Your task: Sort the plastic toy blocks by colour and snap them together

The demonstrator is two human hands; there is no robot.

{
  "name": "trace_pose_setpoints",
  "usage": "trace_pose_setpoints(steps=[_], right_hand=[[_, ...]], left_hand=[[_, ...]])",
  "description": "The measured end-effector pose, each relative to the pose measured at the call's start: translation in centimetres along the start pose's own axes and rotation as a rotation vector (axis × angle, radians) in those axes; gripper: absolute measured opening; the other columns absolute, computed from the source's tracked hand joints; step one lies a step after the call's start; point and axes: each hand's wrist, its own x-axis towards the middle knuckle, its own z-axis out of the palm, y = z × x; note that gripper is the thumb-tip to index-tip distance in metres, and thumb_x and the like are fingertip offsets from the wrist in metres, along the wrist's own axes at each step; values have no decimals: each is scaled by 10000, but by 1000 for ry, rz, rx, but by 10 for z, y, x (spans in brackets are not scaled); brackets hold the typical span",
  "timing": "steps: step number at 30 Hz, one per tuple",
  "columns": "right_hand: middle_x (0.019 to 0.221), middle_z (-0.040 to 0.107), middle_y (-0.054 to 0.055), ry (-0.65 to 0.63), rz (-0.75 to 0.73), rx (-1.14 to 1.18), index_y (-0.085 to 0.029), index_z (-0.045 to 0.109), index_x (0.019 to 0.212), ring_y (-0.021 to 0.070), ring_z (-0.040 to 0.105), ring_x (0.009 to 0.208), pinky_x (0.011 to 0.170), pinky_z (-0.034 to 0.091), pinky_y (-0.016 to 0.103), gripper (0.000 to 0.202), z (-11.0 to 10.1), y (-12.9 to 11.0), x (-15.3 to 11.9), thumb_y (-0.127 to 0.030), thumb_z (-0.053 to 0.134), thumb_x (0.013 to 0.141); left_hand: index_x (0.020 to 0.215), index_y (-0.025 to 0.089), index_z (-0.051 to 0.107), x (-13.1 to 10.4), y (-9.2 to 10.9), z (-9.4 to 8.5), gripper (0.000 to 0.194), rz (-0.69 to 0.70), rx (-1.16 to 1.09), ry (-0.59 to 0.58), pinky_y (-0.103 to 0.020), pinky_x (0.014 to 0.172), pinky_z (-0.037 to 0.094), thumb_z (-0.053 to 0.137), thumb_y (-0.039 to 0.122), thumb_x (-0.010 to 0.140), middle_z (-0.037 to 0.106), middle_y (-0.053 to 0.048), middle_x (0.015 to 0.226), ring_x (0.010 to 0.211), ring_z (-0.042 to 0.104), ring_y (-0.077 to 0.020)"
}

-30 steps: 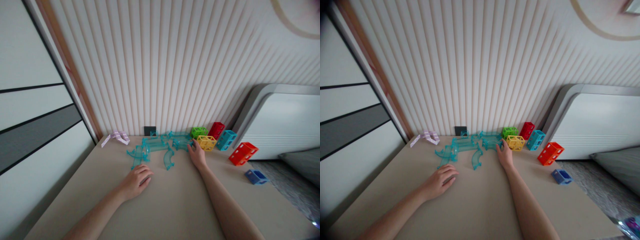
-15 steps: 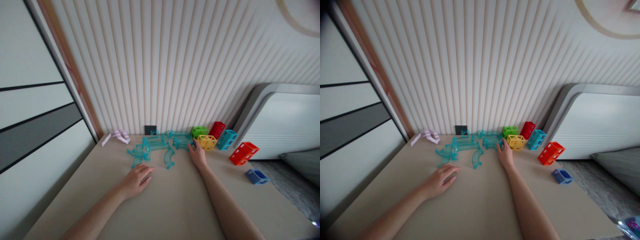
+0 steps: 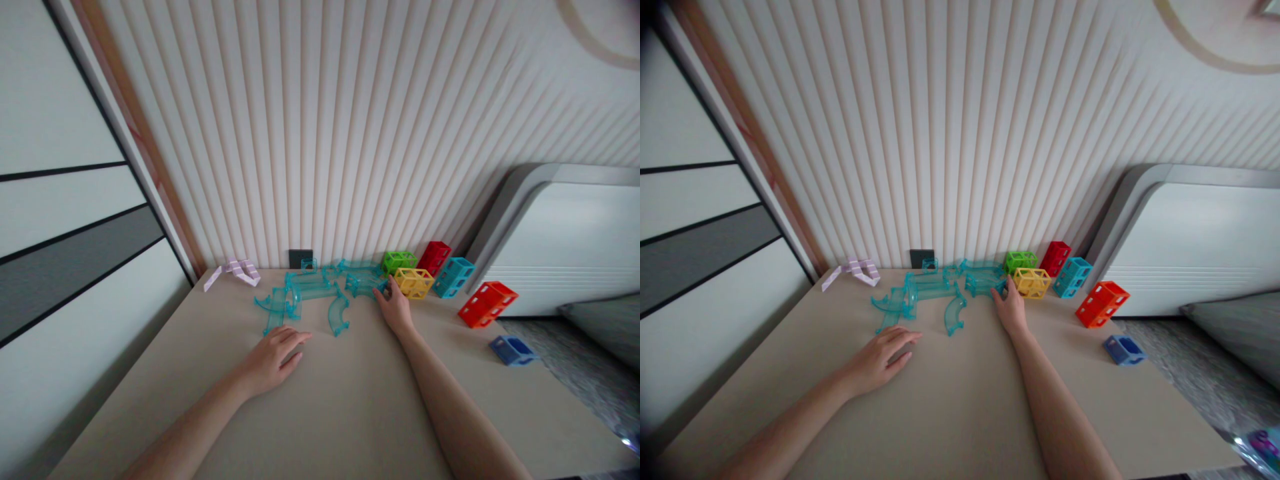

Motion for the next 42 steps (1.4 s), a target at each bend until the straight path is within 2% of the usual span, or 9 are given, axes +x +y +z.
trace_pose_setpoints(steps=[5, 12, 15, 22, 28, 36, 42], right_hand=[[1181, 709, 225, -18, 3, -26, -74, 545, 1369, 343, 680, 1068, 935, 514, 447, 777, -2, -2, 0, -635, 542, 831], [1006, 757, 146, -47, -6, -42, -157, 644, 1207, 311, 710, 958, 860, 533, 411, 530, -6, -10, -2, -551, 529, 871], [986, 757, 142, -50, 2, -42, -161, 659, 1150, 309, 712, 949, 847, 536, 404, 489, -7, -11, -3, -540, 532, 868], [1065, 748, 154, -43, 19, -37, -153, 641, 1186, 316, 701, 1002, 891, 530, 424, 519, -5, -9, -1, -540, 553, 851], [1009, 758, 137, -47, 6, -40, -167, 654, 1184, 313, 709, 949, 866, 537, 424, 520, -5, -8, -1, -552, 547, 850], [1245, 686, 185, -56, -39, -63, -142, 602, 1277, 341, 641, 1119, 963, 493, 450, 653, -3, -3, -3, -557, 624, 773], [1265, 675, 196, -68, -40, -86, -123, 559, 1340, 343, 640, 1130, 981, 481, 463, 671, -1, 1, -1, -477, 617, 773]], left_hand=[[1373, 304, 503, -1, -1, 1, 444, -1, 5, 5, -388, 1019, 497, 536, 182, 948, 676, -35, 1162, 1133, 609, -209], [1341, 284, 524, -1, -2, 2, 419, 2, 11, 3, -381, 1019, 492, 545, 170, 939, 677, -38, 1158, 1124, 611, -206], [1347, 289, 520, -1, -2, 2, 424, -2, 11, -4, -378, 1016, 492, 545, 171, 941, 675, -36, 1161, 1125, 610, -204], [1334, 287, 530, -1, -2, 2, 418, 1, 16, 3, -379, 1020, 495, 551, 169, 934, 678, -35, 1173, 1132, 612, -207], [1338, 294, 532, -1, -2, 1, 429, 4, 13, 9, -378, 1019, 502, 558, 169, 928, 681, -34, 1166, 1129, 618, -206], [1324, 287, 544, -2, -2, 1, 405, 1, 25, 13, -377, 1025, 505, 562, 185, 932, 677, -38, 1189, 1144, 615, -208], [1335, 289, 540, -2, -2, 2, 419, 7, 35, 14, -375, 1026, 503, 567, 182, 931, 677, -39, 1188, 1140, 615, -206]])
